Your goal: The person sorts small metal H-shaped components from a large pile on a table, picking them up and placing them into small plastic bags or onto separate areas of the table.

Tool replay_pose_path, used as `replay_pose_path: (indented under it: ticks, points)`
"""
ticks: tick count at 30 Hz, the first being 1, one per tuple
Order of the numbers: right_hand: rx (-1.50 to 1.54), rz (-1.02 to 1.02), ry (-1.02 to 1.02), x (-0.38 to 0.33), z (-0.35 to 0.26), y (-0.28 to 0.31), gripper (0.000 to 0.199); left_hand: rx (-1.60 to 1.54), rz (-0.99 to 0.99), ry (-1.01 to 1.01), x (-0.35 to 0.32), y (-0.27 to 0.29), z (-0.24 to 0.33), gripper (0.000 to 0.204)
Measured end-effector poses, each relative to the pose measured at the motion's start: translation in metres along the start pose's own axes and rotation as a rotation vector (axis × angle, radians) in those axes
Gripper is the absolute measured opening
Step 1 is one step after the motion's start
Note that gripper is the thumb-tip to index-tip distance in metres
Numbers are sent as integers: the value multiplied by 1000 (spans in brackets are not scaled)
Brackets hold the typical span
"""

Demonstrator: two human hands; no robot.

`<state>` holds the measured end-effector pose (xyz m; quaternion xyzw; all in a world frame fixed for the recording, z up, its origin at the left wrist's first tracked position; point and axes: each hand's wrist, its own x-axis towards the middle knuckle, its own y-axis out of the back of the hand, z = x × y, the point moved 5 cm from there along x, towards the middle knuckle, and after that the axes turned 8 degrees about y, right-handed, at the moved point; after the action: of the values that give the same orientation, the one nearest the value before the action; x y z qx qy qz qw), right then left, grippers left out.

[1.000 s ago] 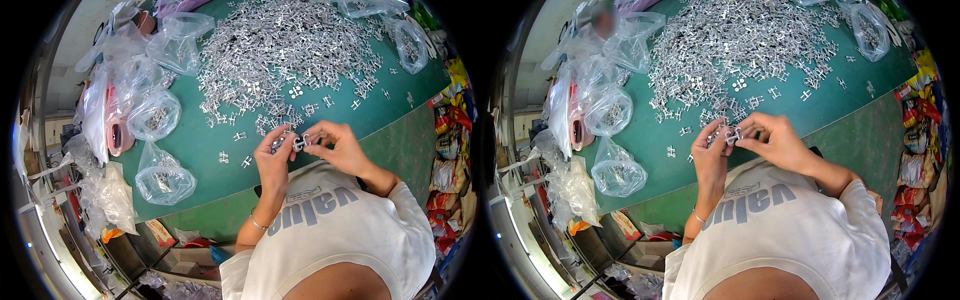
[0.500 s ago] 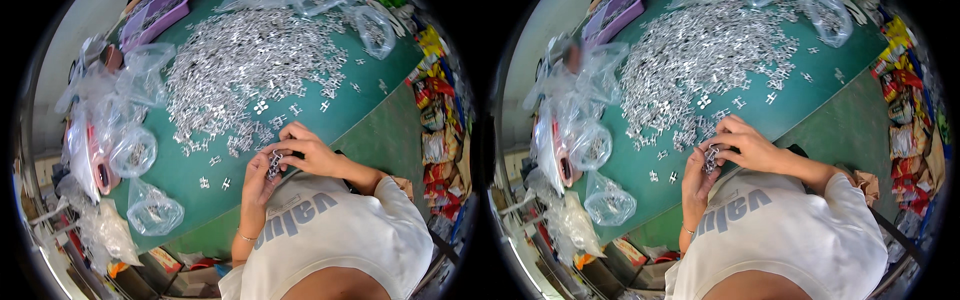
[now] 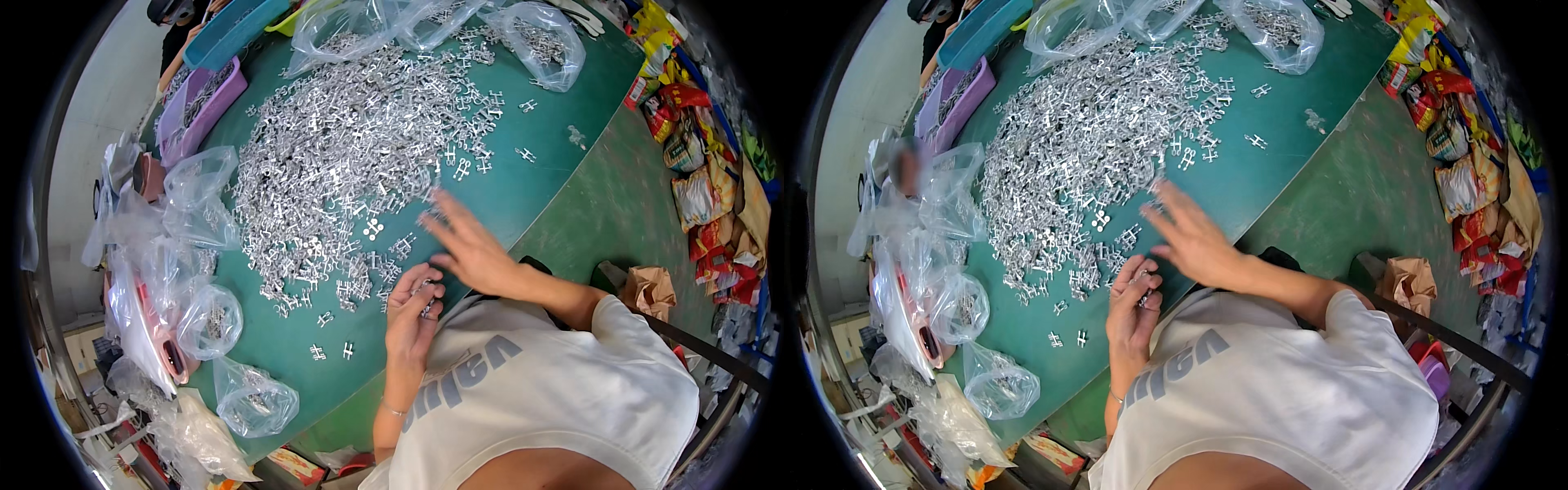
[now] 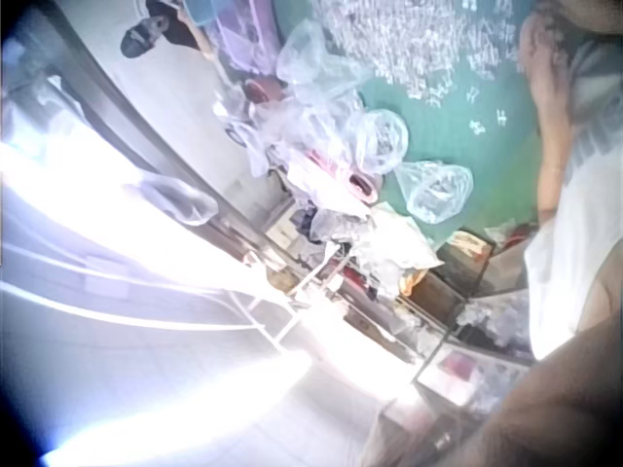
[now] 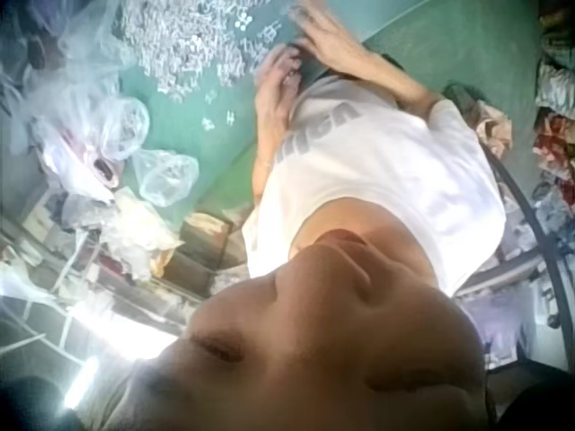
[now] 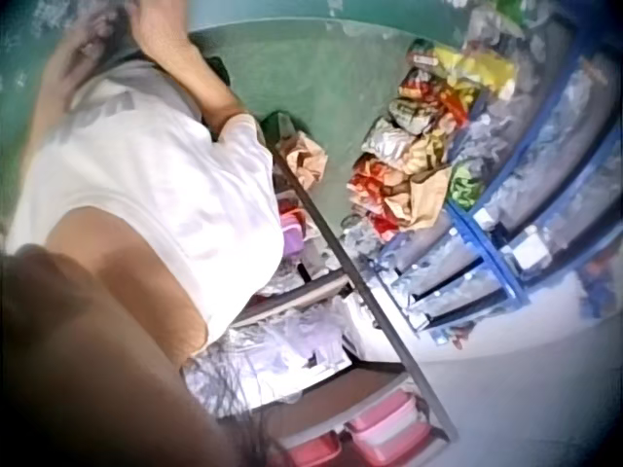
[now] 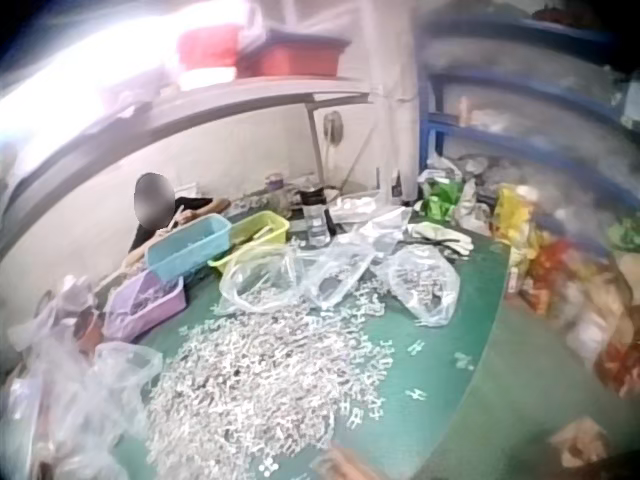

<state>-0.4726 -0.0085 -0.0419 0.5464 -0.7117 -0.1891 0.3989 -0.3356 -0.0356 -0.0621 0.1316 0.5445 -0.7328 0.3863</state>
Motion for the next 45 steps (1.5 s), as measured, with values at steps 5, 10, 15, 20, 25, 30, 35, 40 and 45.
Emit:
replay_pose_path:
  ticks: [5,10,15,20,25,30,35,40,45]
  points:
    - [382,14,176,1,0,9,21,35,-41,-56,-5,3,6,21]
    - [-235,406,-129,10,74,89,19,28,11,-74,4,4,7,24]
    - [-407,260,-337,0,112,115,21,230,21,23,15,-15,0,22]
    - [-160,353,-271,-3,118,114,15,457,214,-125,19,-22,4,19]
    - [-320,409,-166,25,147,147,20,649,266,-292,18,-19,18,21]
    - [-415,305,-73,20,174,141,20,721,348,-414,9,-14,29,21]
    - [13,495,-461,2,175,127,15,1003,472,-603,7,0,33,21]
    - [1656,469,-672,14,130,67,22,1167,538,-848,-3,-17,45,21]
    - [2222,148,-726,23,74,34,21,1258,545,-846,-3,-18,42,28]
